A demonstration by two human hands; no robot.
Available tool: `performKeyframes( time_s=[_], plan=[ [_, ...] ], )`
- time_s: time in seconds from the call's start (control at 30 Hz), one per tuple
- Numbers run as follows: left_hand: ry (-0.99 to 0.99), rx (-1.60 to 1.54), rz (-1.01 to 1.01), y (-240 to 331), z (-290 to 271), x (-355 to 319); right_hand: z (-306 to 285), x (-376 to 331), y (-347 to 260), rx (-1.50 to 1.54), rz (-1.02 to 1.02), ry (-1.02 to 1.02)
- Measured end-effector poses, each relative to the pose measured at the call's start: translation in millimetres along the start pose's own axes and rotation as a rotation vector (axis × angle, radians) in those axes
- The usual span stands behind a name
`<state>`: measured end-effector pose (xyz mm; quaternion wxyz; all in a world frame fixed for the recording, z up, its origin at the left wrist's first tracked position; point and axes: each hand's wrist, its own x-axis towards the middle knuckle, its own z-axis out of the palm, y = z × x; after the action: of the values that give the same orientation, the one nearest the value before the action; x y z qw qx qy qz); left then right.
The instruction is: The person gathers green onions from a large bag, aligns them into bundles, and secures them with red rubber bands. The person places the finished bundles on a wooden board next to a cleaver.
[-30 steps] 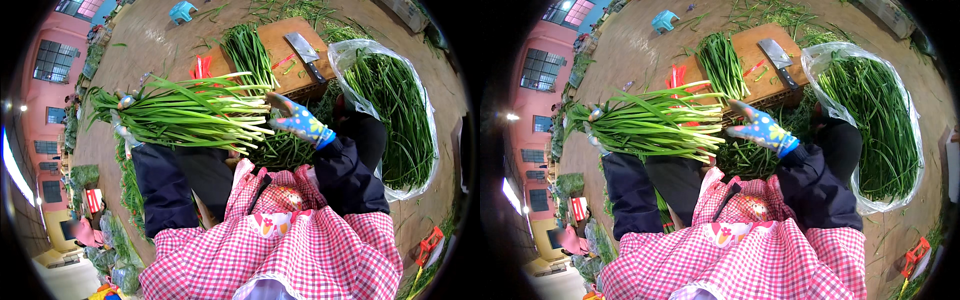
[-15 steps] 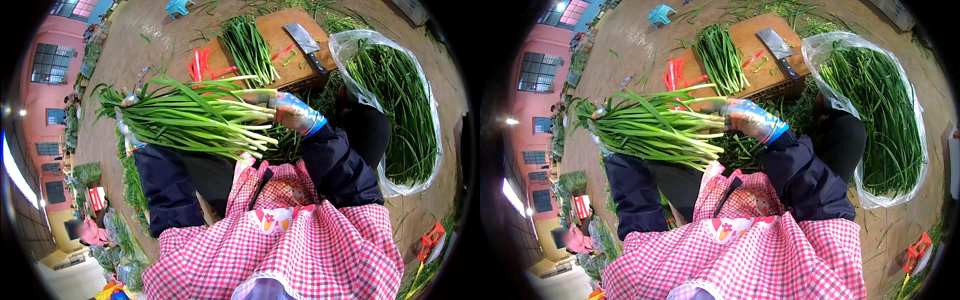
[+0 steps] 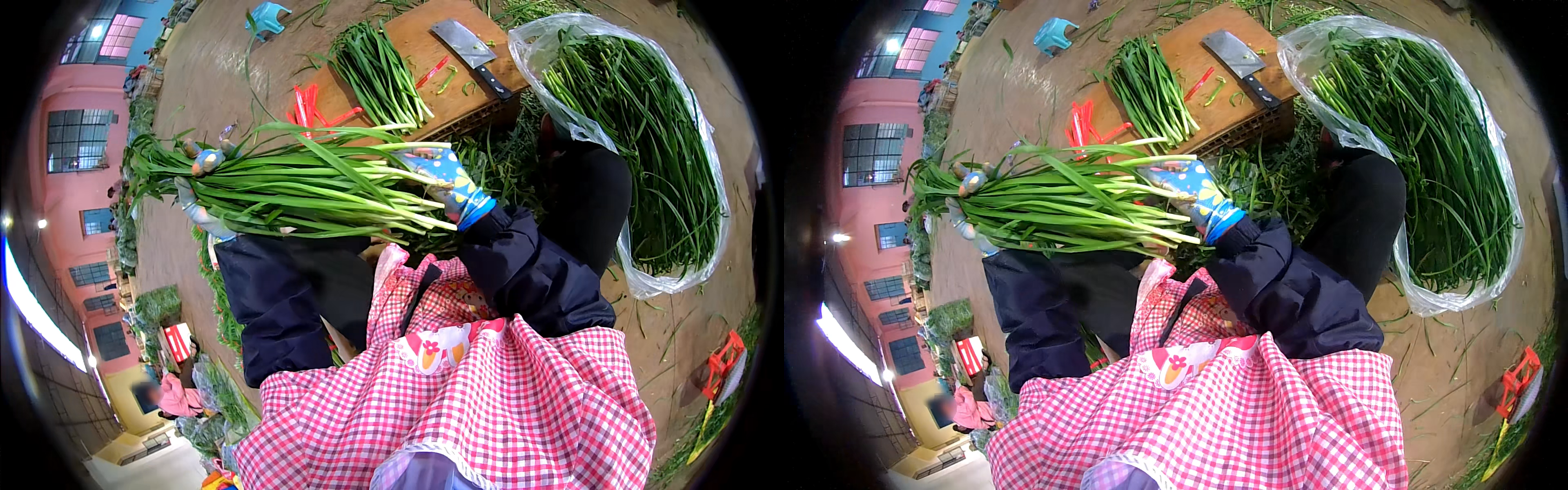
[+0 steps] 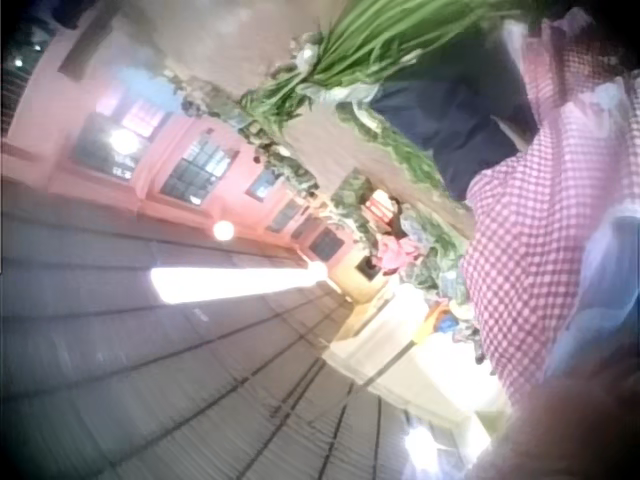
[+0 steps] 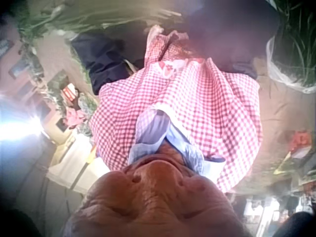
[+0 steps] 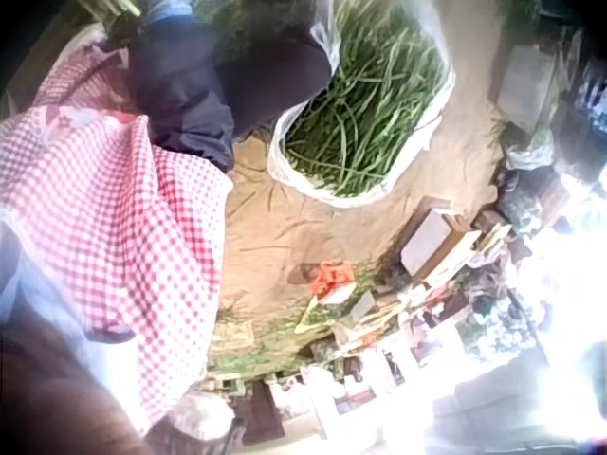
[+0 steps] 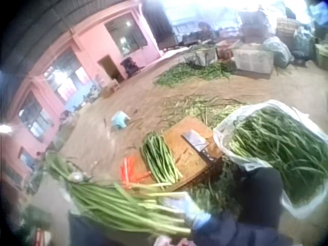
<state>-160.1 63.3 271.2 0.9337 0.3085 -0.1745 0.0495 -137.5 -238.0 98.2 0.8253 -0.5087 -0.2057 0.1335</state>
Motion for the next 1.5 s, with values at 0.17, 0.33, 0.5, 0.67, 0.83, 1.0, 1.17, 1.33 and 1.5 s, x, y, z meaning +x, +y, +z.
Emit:
performKeyframes(
  time_s=[0.17,0.33,0.5,0.67,0.83,1.0,1.17,1.33,1.5],
  plan=[
    [0.020,0.056,0.048,4.4,-7.1,-1.7,-2.8,-3.4,-13.2,0.164,0.206,0.333],
    [-0.135,-0.037,0.009,43.5,-25.3,0.7,-79.6,-31.6,-45.4,-1.461,0.349,-0.293],
    [-0.110,0.099,0.045,53.7,-19.3,-8.5,-45.1,-20.1,-123.1,-1.107,0.163,-0.267],
    [-0.135,0.058,0.039,23.6,1.6,-1.2,16.2,7.6,-123.1,-0.830,-0.004,-0.206],
    [-0.057,0.047,0.083,7.7,11.7,-0.3,31.1,11.4,-98.2,-0.088,0.484,-0.048],
    [-0.067,-0.084,0.105,20.0,-17.1,-9.2,-28.1,-18.9,-93.1,-0.152,0.401,-0.321],
    [-0.078,-0.019,0.100,41.0,-33.4,-16.2,-122.7,-42.3,-72.2,-1.152,0.012,-0.426],
    [-0.139,-0.015,0.073,17.3,-1.7,-1.1,-9.3,13.4,-154.8,-0.748,0.096,-0.212],
    [-0.156,0.035,0.008,13.7,16.4,13.0,20.4,54.1,-114.1,-0.618,0.224,-0.383]
  ],
)
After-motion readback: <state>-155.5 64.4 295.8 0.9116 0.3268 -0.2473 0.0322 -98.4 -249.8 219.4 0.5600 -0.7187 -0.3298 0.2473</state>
